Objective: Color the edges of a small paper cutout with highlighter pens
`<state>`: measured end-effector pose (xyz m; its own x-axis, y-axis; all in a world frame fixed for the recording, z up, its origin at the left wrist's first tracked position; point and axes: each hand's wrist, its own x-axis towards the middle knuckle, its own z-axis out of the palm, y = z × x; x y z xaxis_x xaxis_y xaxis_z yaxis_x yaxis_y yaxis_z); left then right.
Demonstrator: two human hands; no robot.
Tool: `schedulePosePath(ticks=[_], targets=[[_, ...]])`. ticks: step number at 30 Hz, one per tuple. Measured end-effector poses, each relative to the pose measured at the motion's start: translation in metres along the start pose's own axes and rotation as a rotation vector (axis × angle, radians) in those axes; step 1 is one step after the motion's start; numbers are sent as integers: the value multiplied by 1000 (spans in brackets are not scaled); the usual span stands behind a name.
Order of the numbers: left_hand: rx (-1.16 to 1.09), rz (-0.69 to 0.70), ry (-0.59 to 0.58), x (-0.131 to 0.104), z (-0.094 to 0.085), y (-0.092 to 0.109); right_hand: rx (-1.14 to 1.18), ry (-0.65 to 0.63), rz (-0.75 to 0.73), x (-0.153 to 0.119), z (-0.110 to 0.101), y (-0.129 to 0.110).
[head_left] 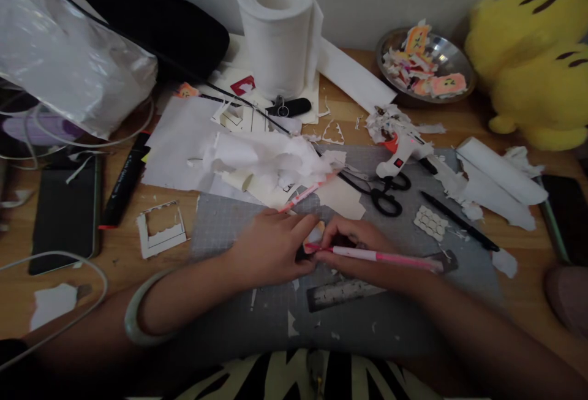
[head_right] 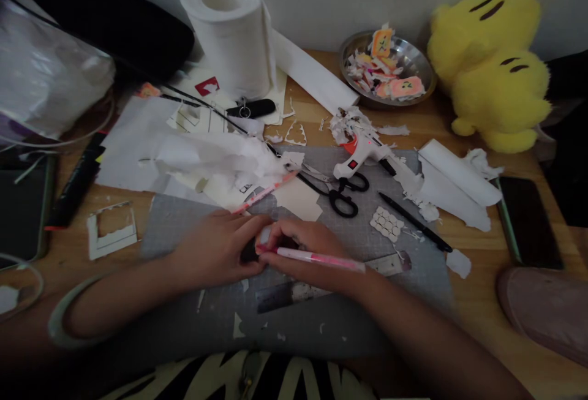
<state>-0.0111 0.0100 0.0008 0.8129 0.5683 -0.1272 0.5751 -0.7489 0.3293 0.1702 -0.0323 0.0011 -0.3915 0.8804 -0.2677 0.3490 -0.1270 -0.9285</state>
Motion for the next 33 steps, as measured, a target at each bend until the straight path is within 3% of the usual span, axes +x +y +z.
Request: schedulePosePath(ticks=[8, 12, 16, 19, 23, 27, 30, 33], targets=[[-1, 6, 8, 0, 0, 0, -7, -18, -5, 0, -1, -2], [-4, 7, 21, 0, 1, -1, -1, 72, 10, -1, 1, -1], [0, 9, 17, 0, 1, -1, -25, 20, -43, -1, 1, 0], [-7, 5, 22, 0, 1, -1, -23, 88, -9, -1, 2, 1], [8, 5, 22, 1, 2, -2, -66, 17, -32, -1, 1, 1], [6, 0, 18, 0, 3, -2, -43, 95, -36, -1, 1, 2], [10, 3, 20, 0, 3, -2, -40, 13, -40, -1, 1, 1], [-1, 3, 20, -1, 3, -2, -9, 75, -13, -1, 0, 1]])
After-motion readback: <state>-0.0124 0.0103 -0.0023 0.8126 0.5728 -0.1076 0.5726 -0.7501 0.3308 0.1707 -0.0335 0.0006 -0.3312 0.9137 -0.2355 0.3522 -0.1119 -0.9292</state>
